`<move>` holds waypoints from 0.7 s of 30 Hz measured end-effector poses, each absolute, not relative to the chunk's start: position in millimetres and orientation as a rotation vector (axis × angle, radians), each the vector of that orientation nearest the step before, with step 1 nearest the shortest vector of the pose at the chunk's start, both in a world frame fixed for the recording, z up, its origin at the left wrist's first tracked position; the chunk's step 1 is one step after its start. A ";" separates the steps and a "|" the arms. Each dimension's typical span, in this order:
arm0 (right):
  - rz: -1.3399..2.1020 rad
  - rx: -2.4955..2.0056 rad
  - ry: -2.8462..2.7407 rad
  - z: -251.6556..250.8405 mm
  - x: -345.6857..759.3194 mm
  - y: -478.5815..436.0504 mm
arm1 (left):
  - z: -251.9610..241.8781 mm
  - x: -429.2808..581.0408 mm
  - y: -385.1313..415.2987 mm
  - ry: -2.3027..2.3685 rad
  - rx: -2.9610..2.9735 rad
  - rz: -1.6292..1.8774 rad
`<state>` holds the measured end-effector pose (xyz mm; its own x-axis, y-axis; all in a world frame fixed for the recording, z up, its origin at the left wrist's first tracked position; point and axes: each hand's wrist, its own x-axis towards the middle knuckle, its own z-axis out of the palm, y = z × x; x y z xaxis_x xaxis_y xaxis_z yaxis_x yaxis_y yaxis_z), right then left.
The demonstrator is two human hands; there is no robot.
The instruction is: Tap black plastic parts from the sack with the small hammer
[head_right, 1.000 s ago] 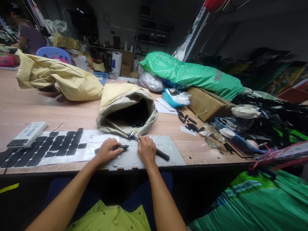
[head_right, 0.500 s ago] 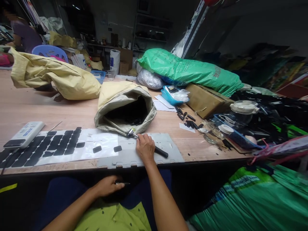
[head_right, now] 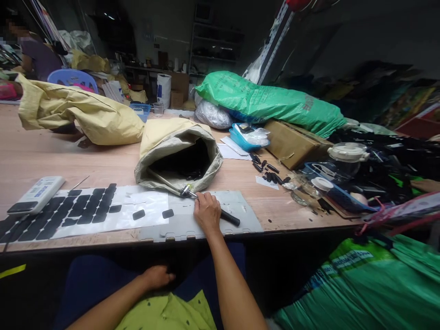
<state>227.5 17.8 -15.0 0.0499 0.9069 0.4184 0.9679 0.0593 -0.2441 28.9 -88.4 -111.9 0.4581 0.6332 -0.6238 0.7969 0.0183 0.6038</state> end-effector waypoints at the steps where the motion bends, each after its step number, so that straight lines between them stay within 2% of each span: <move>1: -0.172 -1.869 -1.877 -15.2 227.4 17.8 | -98.0 28.8 -86.0 1.227 1.708 -0.258; 4: -0.181 -1.875 -1.876 -15.6 226.9 18.0 | -39.0 29.4 -68.0 0.834 1.752 -0.360; 6: -0.200 -1.885 -1.876 -15.7 226.2 18.2 | 4.5 31.3 -44.9 0.552 1.561 -0.330; 9: -0.225 -1.903 -1.890 -15.3 225.3 18.1 | 51.9 40.4 7.3 0.449 1.522 0.039; 12: -0.228 -1.901 -1.898 -14.7 225.0 18.0 | 65.3 58.8 69.2 0.839 1.828 0.515; 14: -0.220 -1.888 -1.895 -14.5 225.3 18.1 | 59.8 73.1 104.3 1.253 2.012 0.657; 17: -0.203 -1.874 -1.888 -14.5 225.7 18.4 | 45.5 89.9 135.5 1.593 2.184 0.568; 21: -0.193 -1.876 -1.878 -14.5 225.9 18.9 | 35.1 100.9 145.4 1.661 2.294 0.388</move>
